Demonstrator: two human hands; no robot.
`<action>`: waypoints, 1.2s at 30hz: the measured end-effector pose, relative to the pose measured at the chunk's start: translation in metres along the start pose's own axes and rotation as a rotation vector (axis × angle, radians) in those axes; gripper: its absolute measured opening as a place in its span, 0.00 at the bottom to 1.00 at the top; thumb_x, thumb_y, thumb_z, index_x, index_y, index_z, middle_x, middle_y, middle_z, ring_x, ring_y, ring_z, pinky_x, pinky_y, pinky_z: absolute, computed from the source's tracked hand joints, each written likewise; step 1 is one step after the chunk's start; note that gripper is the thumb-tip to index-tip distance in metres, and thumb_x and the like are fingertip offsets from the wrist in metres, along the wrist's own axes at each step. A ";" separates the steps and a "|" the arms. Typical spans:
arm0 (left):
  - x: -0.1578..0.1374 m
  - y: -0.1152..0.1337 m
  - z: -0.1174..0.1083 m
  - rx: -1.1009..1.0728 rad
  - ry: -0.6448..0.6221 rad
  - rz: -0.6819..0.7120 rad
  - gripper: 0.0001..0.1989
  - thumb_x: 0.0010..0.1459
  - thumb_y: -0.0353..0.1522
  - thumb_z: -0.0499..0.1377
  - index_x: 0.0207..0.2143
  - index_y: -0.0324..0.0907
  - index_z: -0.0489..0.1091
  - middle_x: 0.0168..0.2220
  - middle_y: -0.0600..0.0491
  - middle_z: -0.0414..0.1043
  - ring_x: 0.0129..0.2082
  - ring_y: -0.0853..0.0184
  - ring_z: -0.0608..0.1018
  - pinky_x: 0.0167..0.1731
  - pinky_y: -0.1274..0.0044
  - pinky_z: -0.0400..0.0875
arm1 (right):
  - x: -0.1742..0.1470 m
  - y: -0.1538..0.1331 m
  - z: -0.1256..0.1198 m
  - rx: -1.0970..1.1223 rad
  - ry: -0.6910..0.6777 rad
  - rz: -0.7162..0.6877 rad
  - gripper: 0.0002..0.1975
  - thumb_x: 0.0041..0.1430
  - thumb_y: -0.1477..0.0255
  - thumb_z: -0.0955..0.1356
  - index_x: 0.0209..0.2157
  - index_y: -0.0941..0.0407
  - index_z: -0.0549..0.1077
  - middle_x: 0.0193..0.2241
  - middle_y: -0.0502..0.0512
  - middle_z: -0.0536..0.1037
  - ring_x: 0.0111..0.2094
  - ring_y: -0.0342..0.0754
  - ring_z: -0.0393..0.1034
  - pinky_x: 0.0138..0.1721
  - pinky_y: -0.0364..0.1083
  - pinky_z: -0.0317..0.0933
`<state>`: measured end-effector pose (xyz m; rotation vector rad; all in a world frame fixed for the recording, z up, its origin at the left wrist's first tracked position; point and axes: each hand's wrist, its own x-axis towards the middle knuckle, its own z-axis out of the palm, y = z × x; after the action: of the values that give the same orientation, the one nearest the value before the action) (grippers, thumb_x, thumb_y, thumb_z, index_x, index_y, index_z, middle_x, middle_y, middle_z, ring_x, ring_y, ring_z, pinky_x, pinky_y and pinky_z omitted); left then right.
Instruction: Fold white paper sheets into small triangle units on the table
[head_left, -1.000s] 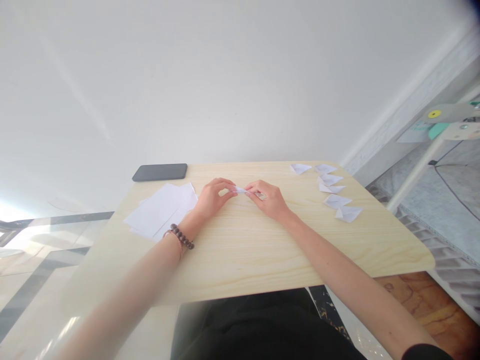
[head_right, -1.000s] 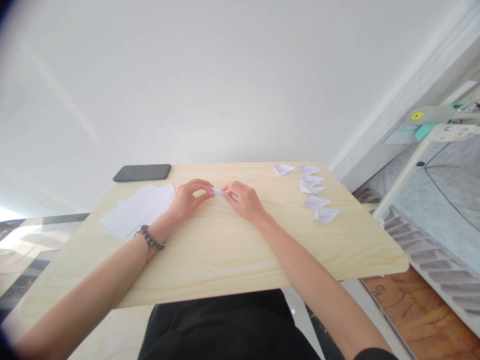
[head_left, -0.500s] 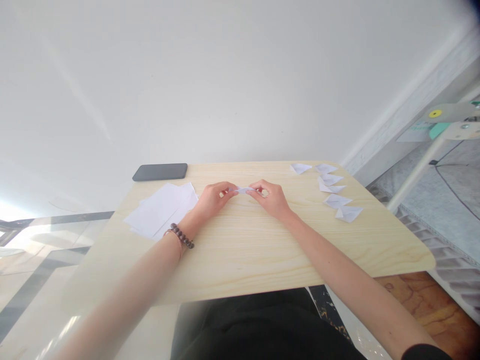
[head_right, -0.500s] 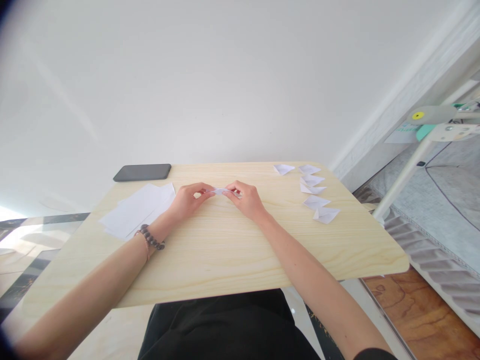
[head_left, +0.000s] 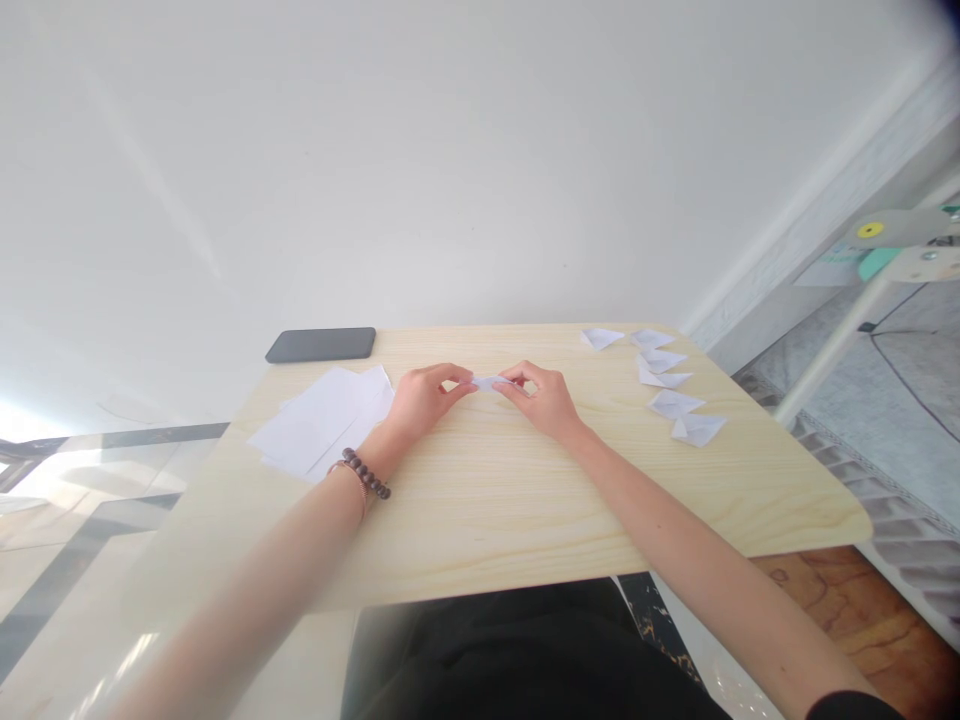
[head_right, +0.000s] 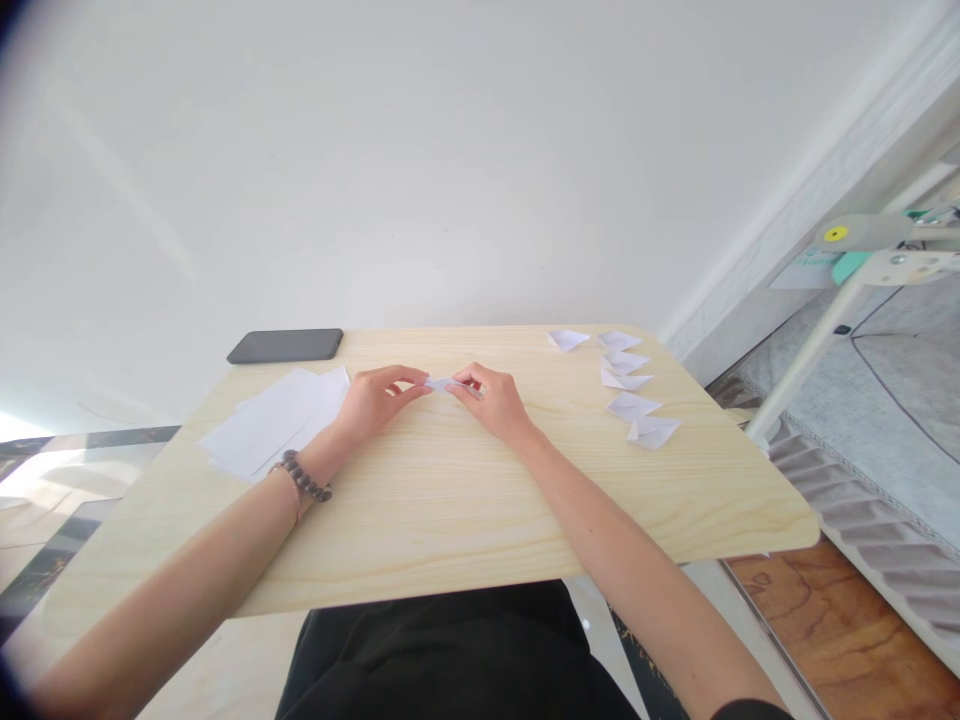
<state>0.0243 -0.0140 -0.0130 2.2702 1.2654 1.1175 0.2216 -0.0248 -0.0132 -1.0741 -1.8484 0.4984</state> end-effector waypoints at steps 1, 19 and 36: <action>0.000 0.000 -0.001 0.039 0.004 0.025 0.12 0.52 0.41 0.55 0.34 0.43 0.72 0.37 0.53 0.74 0.25 0.72 0.72 0.29 0.79 0.67 | 0.000 0.000 0.000 0.004 0.000 -0.001 0.11 0.52 0.63 0.64 0.28 0.56 0.72 0.27 0.50 0.75 0.26 0.41 0.65 0.30 0.42 0.58; 0.001 0.004 -0.003 -0.031 -0.094 0.008 0.08 0.52 0.36 0.56 0.29 0.42 0.72 0.31 0.53 0.74 0.31 0.69 0.74 0.34 0.78 0.65 | 0.001 0.004 0.000 -0.010 -0.050 0.021 0.10 0.52 0.64 0.65 0.27 0.56 0.72 0.26 0.49 0.75 0.26 0.41 0.64 0.31 0.42 0.58; 0.000 0.005 0.001 -0.533 -0.212 -0.271 0.17 0.51 0.41 0.56 0.36 0.38 0.69 0.35 0.48 0.74 0.33 0.66 0.76 0.36 0.74 0.70 | 0.001 0.005 -0.003 0.007 -0.061 0.028 0.10 0.52 0.64 0.64 0.29 0.56 0.71 0.27 0.50 0.75 0.27 0.42 0.65 0.31 0.42 0.59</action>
<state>0.0284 -0.0168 -0.0110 1.7137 1.0049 0.9452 0.2258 -0.0215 -0.0143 -1.0922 -1.8856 0.5593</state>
